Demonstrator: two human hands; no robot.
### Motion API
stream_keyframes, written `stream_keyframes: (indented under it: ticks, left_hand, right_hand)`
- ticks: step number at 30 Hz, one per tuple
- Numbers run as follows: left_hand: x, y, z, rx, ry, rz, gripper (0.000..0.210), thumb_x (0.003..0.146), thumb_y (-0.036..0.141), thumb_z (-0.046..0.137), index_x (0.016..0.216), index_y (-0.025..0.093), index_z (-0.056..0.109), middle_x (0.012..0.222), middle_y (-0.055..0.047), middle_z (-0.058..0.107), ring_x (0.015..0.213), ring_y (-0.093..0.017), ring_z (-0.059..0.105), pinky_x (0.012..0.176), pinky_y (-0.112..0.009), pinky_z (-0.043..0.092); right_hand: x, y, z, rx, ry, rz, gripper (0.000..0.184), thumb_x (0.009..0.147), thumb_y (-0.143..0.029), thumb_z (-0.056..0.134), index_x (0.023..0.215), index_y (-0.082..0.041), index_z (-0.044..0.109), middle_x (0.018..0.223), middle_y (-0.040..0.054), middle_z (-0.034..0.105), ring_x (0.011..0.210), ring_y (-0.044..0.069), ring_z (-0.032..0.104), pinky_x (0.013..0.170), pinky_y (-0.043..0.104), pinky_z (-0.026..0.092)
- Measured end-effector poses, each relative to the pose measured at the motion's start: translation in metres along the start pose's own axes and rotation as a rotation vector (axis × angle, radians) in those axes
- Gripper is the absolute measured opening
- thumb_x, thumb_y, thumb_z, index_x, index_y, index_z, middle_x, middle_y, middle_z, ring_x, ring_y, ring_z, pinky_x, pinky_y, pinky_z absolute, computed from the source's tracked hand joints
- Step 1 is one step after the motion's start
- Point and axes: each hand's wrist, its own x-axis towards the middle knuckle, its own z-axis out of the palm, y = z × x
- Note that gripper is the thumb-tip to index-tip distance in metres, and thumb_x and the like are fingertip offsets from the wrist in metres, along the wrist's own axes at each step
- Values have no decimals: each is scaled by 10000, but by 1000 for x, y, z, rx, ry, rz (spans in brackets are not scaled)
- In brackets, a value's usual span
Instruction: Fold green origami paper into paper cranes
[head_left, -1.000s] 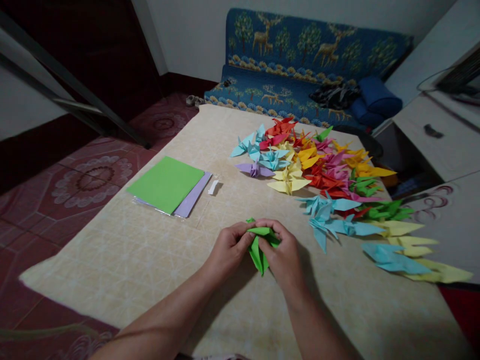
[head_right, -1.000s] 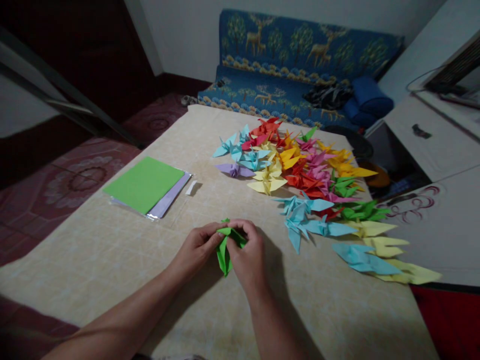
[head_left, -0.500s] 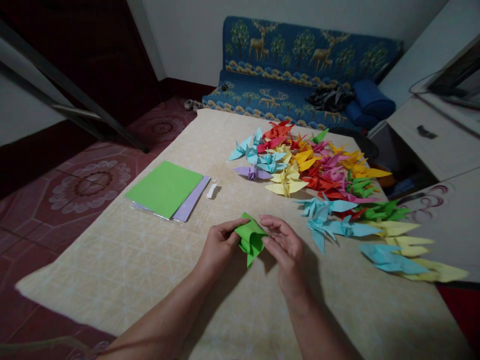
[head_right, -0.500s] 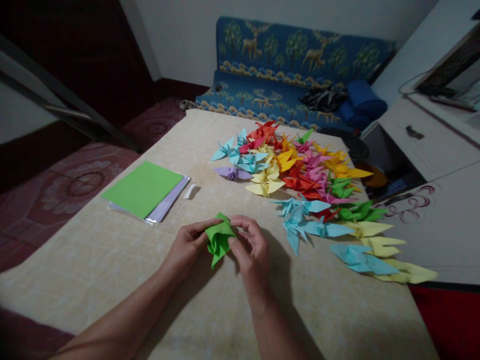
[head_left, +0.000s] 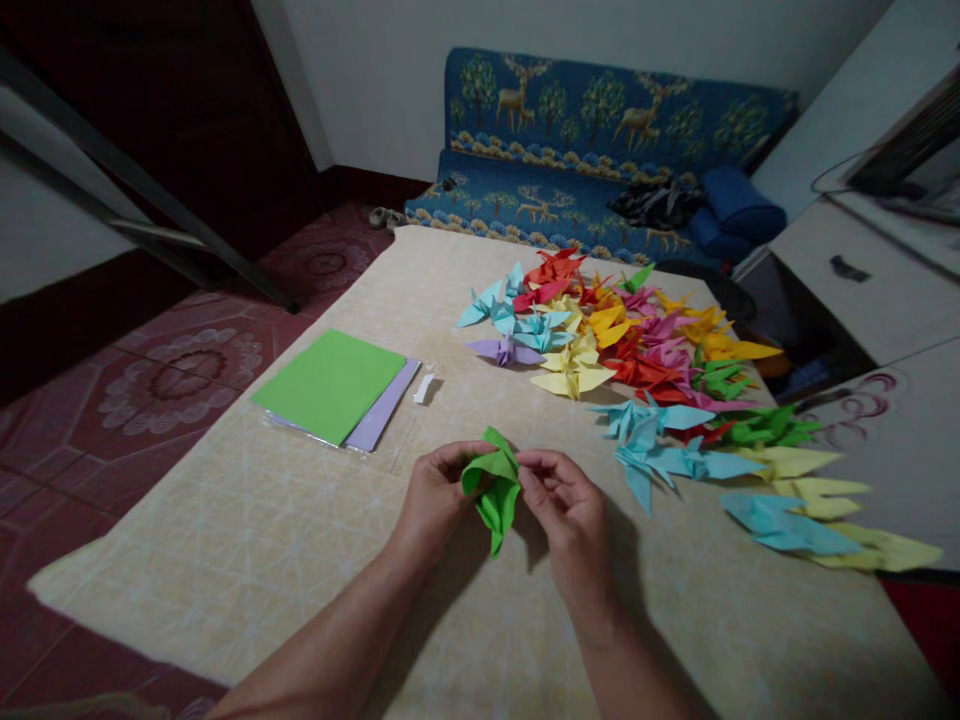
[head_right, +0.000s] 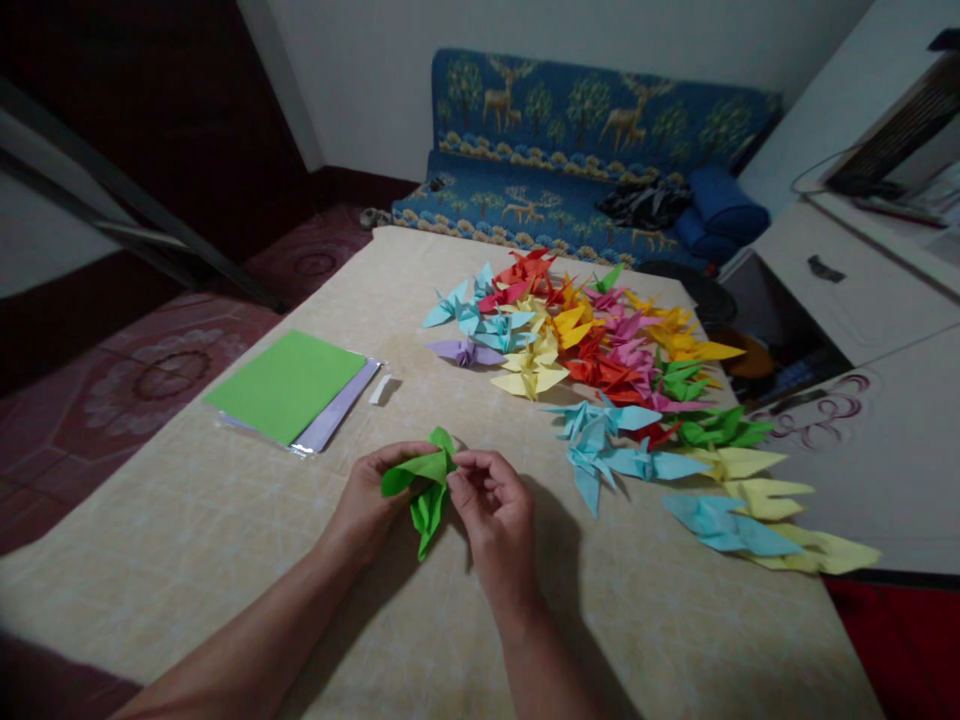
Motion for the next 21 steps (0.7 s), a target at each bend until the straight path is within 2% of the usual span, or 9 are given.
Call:
stream_keyframes:
  ticks: [6, 14, 21]
  left_hand:
    - [-1, 4, 5, 10, 4, -1, 276, 491, 125, 855, 702, 131, 677, 640, -13, 697, 558, -113, 602, 534, -201, 470]
    - [3, -7, 4, 53, 23, 46, 224, 543, 82, 798, 680, 136, 628, 640, -5, 668, 575, -110, 591, 540, -197, 451]
    - [5, -11, 3, 89, 18, 69, 216, 528, -4, 677, 646, 148, 579, 609, 31, 628, 551, -95, 559, 516, -180, 407]
  right_hand:
    - [0, 4, 0, -28, -34, 4, 199, 799, -369, 684, 923, -213, 670, 807, 25, 689, 701, 159, 616, 618, 239, 479]
    - [1, 4, 3, -29, -27, -3, 208, 794, -375, 696, 917, -211, 663, 834, 34, 681, 726, 172, 631, 629, 248, 502]
    - [2, 10, 9, -86, 12, -186, 112, 804, -296, 697, 879, -221, 662, 884, 23, 606, 797, 167, 615, 668, 246, 498]
